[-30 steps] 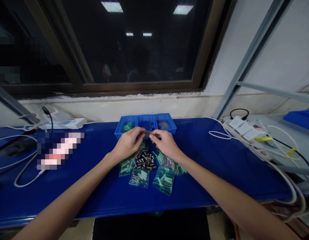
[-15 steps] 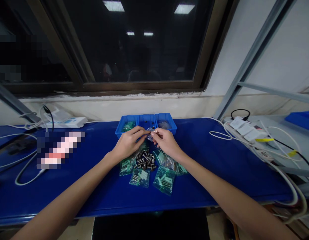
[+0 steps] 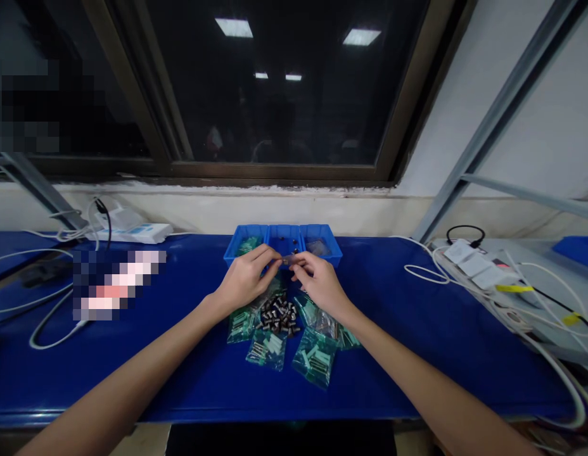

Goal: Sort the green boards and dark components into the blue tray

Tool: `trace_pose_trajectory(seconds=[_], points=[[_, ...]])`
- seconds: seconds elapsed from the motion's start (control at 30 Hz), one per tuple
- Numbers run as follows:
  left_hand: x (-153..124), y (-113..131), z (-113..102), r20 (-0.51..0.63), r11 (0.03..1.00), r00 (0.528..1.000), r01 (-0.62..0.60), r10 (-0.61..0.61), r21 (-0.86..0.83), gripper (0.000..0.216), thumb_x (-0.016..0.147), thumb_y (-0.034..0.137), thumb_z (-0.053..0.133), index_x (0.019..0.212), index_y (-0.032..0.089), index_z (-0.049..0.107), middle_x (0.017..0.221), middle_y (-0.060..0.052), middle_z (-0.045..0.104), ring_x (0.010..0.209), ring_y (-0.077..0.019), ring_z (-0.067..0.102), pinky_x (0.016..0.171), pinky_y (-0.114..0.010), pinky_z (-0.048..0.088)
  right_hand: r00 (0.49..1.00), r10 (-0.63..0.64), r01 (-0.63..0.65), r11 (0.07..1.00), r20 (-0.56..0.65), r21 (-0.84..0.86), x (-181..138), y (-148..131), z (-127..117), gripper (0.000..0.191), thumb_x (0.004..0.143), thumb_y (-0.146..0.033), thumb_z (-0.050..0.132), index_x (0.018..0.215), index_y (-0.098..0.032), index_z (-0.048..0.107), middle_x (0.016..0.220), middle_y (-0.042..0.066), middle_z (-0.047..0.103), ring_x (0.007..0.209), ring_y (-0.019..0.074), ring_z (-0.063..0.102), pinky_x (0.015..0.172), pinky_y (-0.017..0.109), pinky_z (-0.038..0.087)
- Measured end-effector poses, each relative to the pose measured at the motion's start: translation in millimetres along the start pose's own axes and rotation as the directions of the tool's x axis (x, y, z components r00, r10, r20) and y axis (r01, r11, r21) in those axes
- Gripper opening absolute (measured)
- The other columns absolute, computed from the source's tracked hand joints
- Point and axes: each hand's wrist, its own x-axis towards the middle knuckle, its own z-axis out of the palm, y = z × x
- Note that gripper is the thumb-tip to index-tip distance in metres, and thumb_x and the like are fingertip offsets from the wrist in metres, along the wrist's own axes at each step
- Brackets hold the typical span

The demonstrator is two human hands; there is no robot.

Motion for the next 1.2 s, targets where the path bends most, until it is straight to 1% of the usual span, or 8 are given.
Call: trace_pose_trajectory(seconds=[0.17,0.3,0.4,0.6,0.7,0.83,1.1,1.2], points=[[-1.7,-0.6,2.0,0.018,1.0,1.0,0.003,-0.002,-0.02,0.022,0.099,0.023,0.04,0.114,0.016,0.055,0.103,-0.007,0.065,0.091,-0.018,0.064,0.075,-0.031,0.054,1.0,0.012,-0.013,0.999,-0.022,-0.052,-2.1,-3.8,1.0,0.017,0.087,-0.034,0.057,0.091,-0.019,0.063,0.075,0.004,0.065,0.074,0.0204,0.067,0.054,0.028,0.051],[-3.1,0.2,1.9,0.061,1.0,0.998,0.009,-0.008,-0.01,0.042,0.096,0.02,0.043,0.138,0.018,0.039,0.114,-0.01,0.062,0.088,-0.0183,0.064,0.073,-0.031,0.055,0.998,0.005,-0.008,0.999,-0.062,-0.039,-1.3,-7.9,0.1,0.018,0.087,-0.036,0.056,0.087,-0.019,0.062,0.07,0.002,0.063,0.068,0.0185,0.065,0.053,0.027,0.049],[-3.0,1.3,0.7,0.115,1.0,0.993,0.01,-0.012,0.018,0.05,0.095,0.016,0.042,0.144,0.021,0.032,0.12,-0.011,0.058,0.089,-0.019,0.064,0.068,-0.03,0.056,0.997,0.007,-0.009,1.0,-0.081,-0.024,0.1,-9.0,-1.1,0.021,0.088,-0.038,0.055,0.085,-0.018,0.061,0.069,0.002,0.062,0.061,0.0164,0.062,0.05,0.026,0.047],[-1.8,-1.1,0.9,0.102,0.998,0.995,-0.007,0.002,0.054,0.041,0.1,0.021,0.037,0.141,0.022,0.039,0.122,-0.011,0.055,0.101,-0.0206,0.063,0.075,-0.031,0.058,0.999,0.003,-0.001,0.998,-0.035,0.062,1.9,-3.2,0.7,0.022,0.088,-0.04,0.056,0.084,-0.019,0.059,0.069,0.001,0.06,0.057,0.0145,0.06,0.047,0.025,0.046],[-2.5,-3.3,2.8,0.089,0.997,0.996,-0.019,0.012,0.076,0.037,0.101,0.026,0.039,0.138,0.022,0.044,0.123,-0.009,0.055,0.098,-0.0202,0.064,0.072,-0.031,0.059,1.0,0.004,-0.001,0.991,-0.029,0.13,1.4,-1.1,3.5,0.023,0.088,-0.038,0.057,0.1,-0.02,0.055,0.074,-0.001,0.06,0.056,0.014,0.062,0.045,0.024,0.046],[-3.8,-4.5,4.6,0.068,0.996,0.998,-0.018,0.012,0.085,0.028,0.101,0.028,0.043,0.124,0.022,0.057,0.121,-0.007,0.056,0.088,-0.0171,0.066,0.067,-0.029,0.058,1.0,0.006,-0.003,0.988,-0.02,0.153,0.7,-1.8,4.9,0.039,0.087,-0.036,0.058,0.122,-0.023,0.046,0.081,-0.001,0.061,0.057,0.0145,0.065,0.045,0.024,0.047],[-2.3,-6.3,4.2,0.022,0.999,1.0,0.019,-0.02,0.031,0.027,0.102,0.028,0.04,0.099,0.016,0.064,0.094,-0.005,0.064,0.084,-0.0156,0.064,0.072,-0.028,0.055,1.0,-0.001,-0.002,0.995,0.021,0.103,-0.5,-5.8,4.0,0.027,0.09,-0.044,0.056,0.102,-0.02,0.061,0.09,0.007,0.066,0.072,0.0184,0.068,0.047,0.024,0.048],[-2.4,-6.9,5.4,0.007,1.0,1.0,0.019,-0.019,0.016,0.026,0.102,0.028,0.04,0.11,0.017,0.061,0.097,-0.007,0.066,0.089,-0.0176,0.065,0.077,-0.031,0.056,1.0,0.011,-0.013,0.998,0.023,0.055,-1.6,-7.4,4.5,0.019,0.087,-0.038,0.059,0.092,-0.02,0.062,0.079,0.005,0.065,0.071,0.0182,0.067,0.048,0.025,0.048]])
